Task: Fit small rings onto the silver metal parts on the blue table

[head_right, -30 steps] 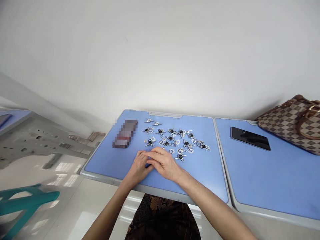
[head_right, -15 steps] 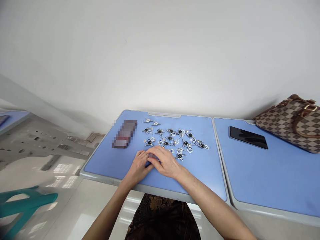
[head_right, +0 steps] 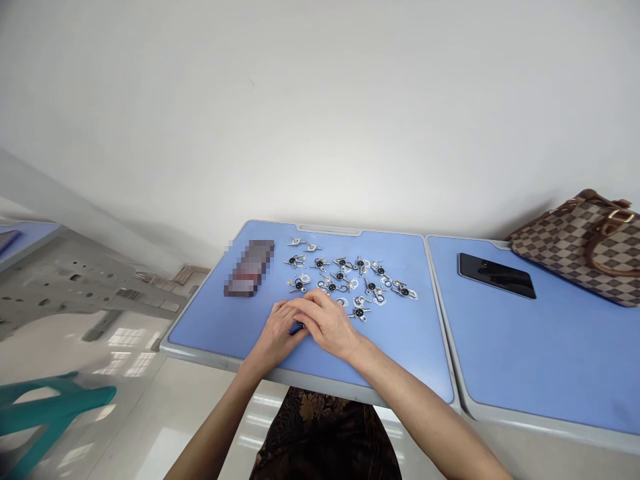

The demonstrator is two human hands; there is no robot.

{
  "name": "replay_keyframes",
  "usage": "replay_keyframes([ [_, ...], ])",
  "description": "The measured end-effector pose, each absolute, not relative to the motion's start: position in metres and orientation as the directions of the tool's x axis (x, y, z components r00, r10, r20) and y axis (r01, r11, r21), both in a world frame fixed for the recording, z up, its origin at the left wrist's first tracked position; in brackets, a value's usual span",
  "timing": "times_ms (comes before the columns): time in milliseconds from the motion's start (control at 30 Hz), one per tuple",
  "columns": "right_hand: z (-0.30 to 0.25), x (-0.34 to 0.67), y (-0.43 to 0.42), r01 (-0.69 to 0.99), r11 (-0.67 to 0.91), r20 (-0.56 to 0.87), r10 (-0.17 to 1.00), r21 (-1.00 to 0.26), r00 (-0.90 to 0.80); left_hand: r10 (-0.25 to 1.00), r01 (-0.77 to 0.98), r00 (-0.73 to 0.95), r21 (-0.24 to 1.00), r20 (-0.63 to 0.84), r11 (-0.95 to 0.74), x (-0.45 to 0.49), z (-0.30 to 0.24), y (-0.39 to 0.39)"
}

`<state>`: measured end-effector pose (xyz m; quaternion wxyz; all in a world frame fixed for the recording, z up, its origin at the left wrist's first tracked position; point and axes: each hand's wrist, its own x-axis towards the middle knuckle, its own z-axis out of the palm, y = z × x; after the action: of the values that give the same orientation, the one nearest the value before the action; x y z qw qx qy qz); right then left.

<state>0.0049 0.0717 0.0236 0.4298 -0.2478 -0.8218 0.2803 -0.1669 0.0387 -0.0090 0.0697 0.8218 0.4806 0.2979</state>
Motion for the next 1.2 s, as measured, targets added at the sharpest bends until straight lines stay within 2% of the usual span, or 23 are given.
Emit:
replay_keyframes([
  [167, 0.0248, 0.0050, 0.0713, 0.100, 0.690, 0.540, 0.641, -0.717, -0.546, 0.828, 0.757, 0.359, 0.384, 0.431, -0.528, -0.1677, -0.0111, 0.0394],
  [333, 0.0220, 0.0031, 0.0710, 0.161, 0.690, 0.546, 0.674, -0.705, -0.497, 0.830, 0.756, 0.363, 0.387, 0.422, -0.528, -0.1670, -0.0111, 0.0394],
  [567, 0.0244, 0.0050, 0.0713, 0.118, 0.672, 0.515, 0.657, -0.731, -0.550, 0.817, 0.759, 0.366, 0.365, 0.446, -0.539, -0.1674, -0.0098, 0.0388],
  [700, 0.0227, 0.0041, 0.0712, 0.149, 0.685, 0.532, 0.668, -0.713, -0.521, 0.833, 0.760, 0.357, 0.388, 0.422, -0.522, -0.1666, -0.0102, 0.0389],
  [967, 0.0247, 0.0062, 0.0722, 0.099, 0.624, 0.482, 0.686, -0.775, -0.546, 0.838, 0.764, 0.360, 0.386, 0.410, -0.517, -0.1667, -0.0080, 0.0392],
  [1200, 0.0216, 0.0040, 0.0722, 0.134, 0.650, 0.520, 0.699, -0.748, -0.492, 0.837, 0.770, 0.359, 0.376, 0.414, -0.516, -0.1662, -0.0083, 0.0385],
])
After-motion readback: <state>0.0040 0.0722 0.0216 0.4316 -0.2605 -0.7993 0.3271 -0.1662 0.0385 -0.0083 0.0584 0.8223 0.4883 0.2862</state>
